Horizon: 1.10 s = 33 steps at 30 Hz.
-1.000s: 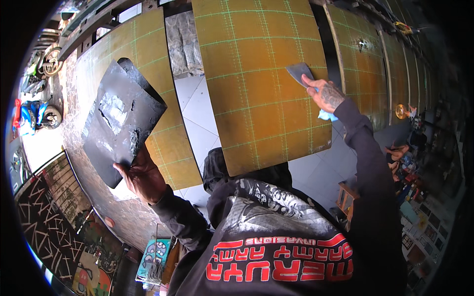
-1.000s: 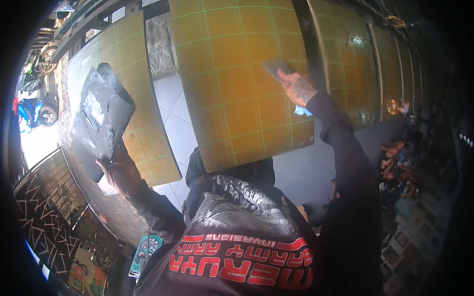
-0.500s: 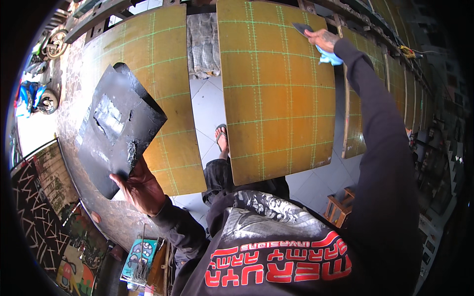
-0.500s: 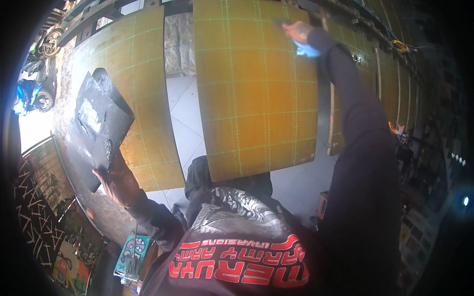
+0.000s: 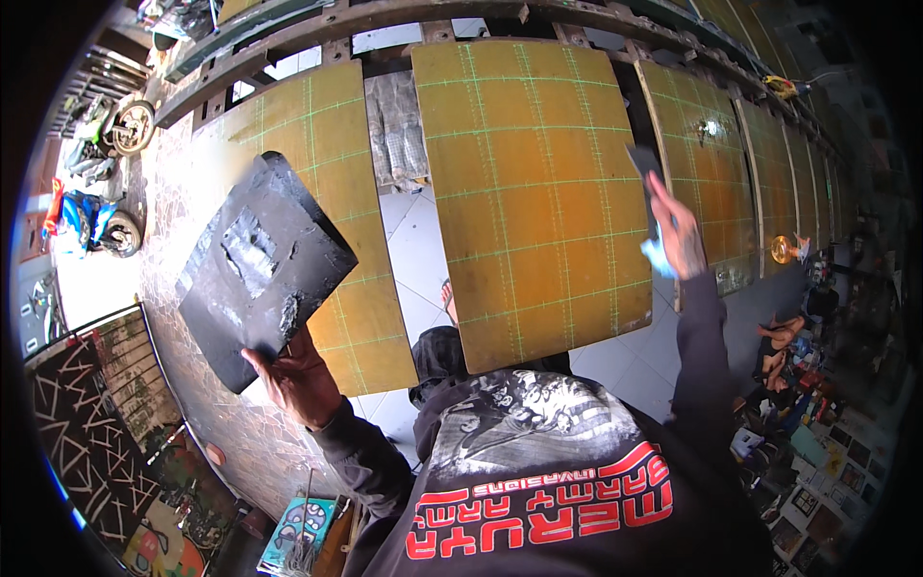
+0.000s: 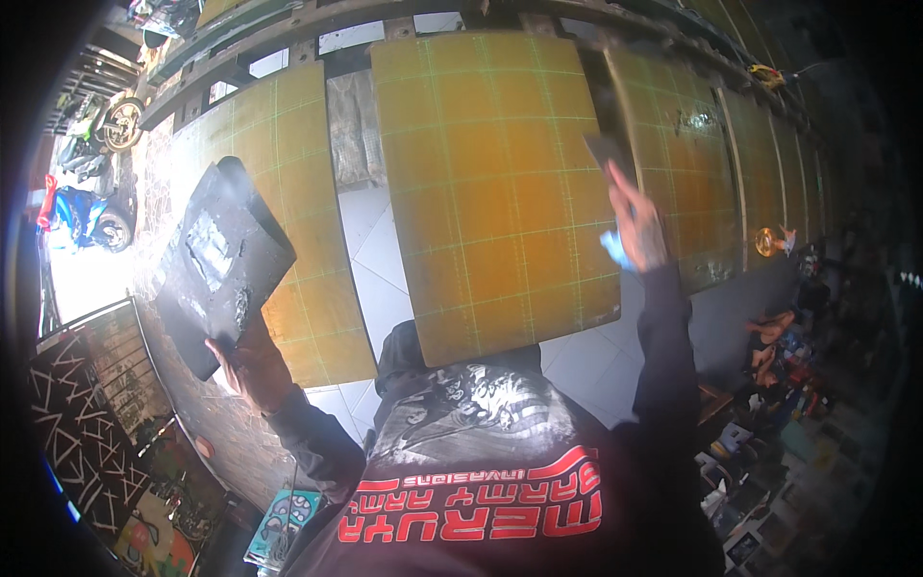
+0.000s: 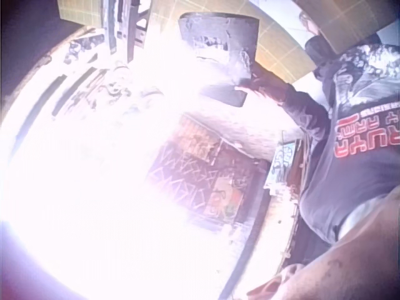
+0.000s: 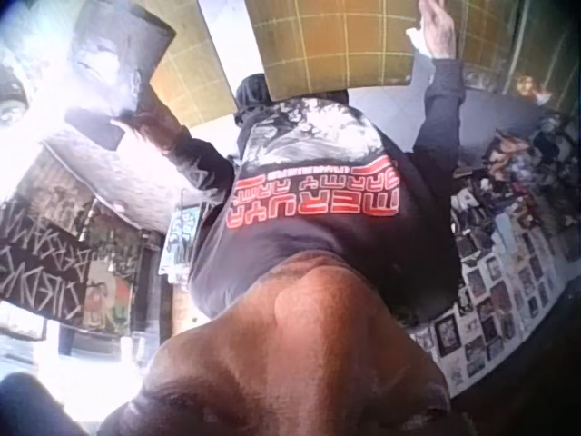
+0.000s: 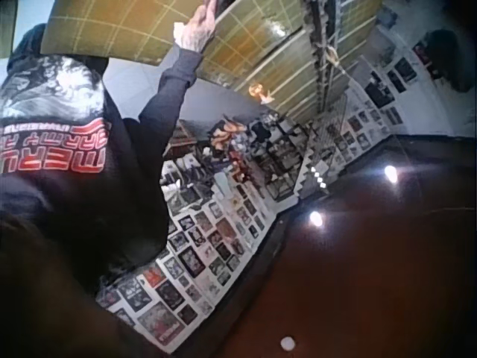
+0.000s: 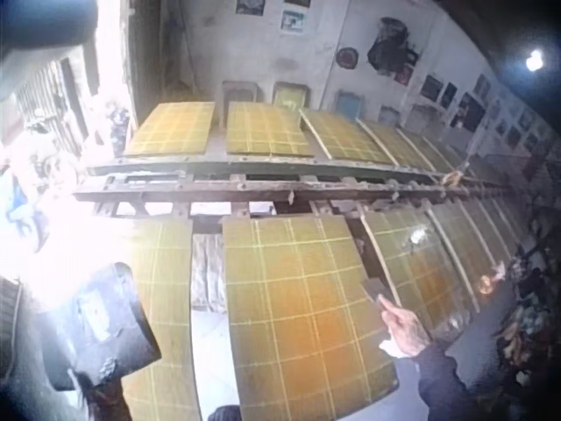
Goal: The person cleans a putty knife and a plastic sheet by scraping off black ink and wiping them with a blue cloth.
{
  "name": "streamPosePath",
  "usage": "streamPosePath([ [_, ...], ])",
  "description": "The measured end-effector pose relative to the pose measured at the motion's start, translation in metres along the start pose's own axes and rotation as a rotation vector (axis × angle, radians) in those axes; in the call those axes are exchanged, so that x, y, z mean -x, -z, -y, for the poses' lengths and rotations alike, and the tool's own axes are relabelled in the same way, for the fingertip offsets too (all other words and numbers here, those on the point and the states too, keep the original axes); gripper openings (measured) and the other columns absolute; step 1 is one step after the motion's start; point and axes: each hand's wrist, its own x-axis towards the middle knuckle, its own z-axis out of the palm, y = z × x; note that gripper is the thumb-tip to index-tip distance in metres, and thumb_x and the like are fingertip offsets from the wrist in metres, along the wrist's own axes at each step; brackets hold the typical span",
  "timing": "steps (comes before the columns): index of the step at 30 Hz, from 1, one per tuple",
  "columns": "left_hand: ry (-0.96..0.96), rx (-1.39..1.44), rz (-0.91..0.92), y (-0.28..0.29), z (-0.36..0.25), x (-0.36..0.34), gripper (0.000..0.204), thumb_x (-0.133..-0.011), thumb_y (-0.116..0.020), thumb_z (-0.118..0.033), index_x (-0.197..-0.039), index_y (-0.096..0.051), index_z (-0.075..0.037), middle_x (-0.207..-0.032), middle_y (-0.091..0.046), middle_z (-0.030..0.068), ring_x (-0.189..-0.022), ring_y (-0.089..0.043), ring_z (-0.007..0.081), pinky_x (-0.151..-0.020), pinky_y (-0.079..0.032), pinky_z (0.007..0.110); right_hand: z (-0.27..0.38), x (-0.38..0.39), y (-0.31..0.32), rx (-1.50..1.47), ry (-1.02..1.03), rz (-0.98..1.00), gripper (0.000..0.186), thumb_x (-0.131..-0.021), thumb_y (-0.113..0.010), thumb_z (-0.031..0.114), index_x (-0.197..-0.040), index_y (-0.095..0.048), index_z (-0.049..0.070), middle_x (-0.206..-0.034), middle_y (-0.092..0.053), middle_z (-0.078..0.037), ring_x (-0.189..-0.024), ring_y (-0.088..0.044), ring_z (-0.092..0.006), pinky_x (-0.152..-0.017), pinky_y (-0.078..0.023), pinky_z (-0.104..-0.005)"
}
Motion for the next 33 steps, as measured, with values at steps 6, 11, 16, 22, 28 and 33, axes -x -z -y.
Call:
streamPosePath([
  [6,0.108,0.079,0.225,-0.022,0.028,-0.024,0.052,-0.104,-0.033,-0.034,-0.144,-0.027,-0.002,-0.139,-0.044,0.022,-0.121,-0.052,0.0342,-0.11,-0.035,0.049,0.002,0.205,-0.024,0.031,-0.338,-0.081,0.039,-0.098,-0.048,0.015,-0.135,-0.05,0.004,-0.13,-0.058,-0.015,-0.125,-0.052,-0.0238,-0.102,-0.04,-0.0323],
  [11,0.23,0.142,0.351,-0.069,0.042,-0.023,0.051,-0.103,-0.036,-0.035,-0.142,-0.027,-0.002,-0.138,-0.044,0.0189,-0.119,-0.053,0.0291,-0.105,-0.042,0.043,0.019,0.236,-0.065,-0.017,-0.387,-0.095,0.038,-0.096,-0.051,0.011,-0.134,-0.052,0.005,-0.127,-0.059,-0.016,-0.121,-0.055,-0.0272,-0.099,-0.043,-0.0331],
  [16,0.242,0.134,0.363,-0.082,0.032,-0.001,0.049,-0.103,-0.037,-0.033,-0.141,-0.029,-0.003,-0.136,-0.045,0.0157,-0.118,-0.052,0.0256,-0.1,-0.046,0.04,0.045,0.191,-0.074,0.208,-0.401,0.067,0.038,-0.093,-0.053,0.023,-0.131,-0.055,0.019,-0.109,-0.066,-0.017,-0.093,-0.062,-0.0402,-0.082,-0.051,-0.0463],
  [22,0.211,0.098,0.325,-0.02,0.052,-0.016,0.049,-0.104,-0.035,-0.033,-0.141,-0.029,-0.003,-0.138,-0.044,0.0164,-0.119,-0.052,0.0264,-0.103,-0.043,0.04,0.013,0.128,-0.079,0.454,-0.168,0.162,0.04,-0.092,-0.053,0.02,-0.132,-0.055,0.02,-0.099,-0.067,-0.018,-0.088,-0.063,-0.039,-0.084,-0.049,-0.0468],
  [28,-0.026,-0.246,0.267,0.01,0.038,-0.003,0.05,-0.104,-0.033,-0.036,-0.143,-0.028,-0.005,-0.138,-0.045,0.018,-0.118,-0.052,0.0289,-0.104,-0.041,0.043,0.024,-0.016,-0.073,0.496,0.014,0.293,0.035,-0.092,-0.054,0.021,-0.127,-0.059,0.015,-0.088,-0.067,-0.021,-0.078,-0.066,-0.0362,-0.075,-0.052,-0.043],
  [33,-0.375,-1.2,0.019,0.03,0.029,0.005,0.068,-0.09,-0.058,-0.028,-0.141,-0.028,0.006,-0.117,-0.059,0.0228,-0.097,-0.063,0.0317,-0.086,-0.051,0.038,0.026,-0.146,-0.069,0.557,0.128,0.429,0.032,-0.095,-0.051,0.03,-0.123,-0.06,0.017,-0.097,-0.066,-0.023,-0.085,-0.065,-0.0365,-0.075,-0.05,-0.0419],
])
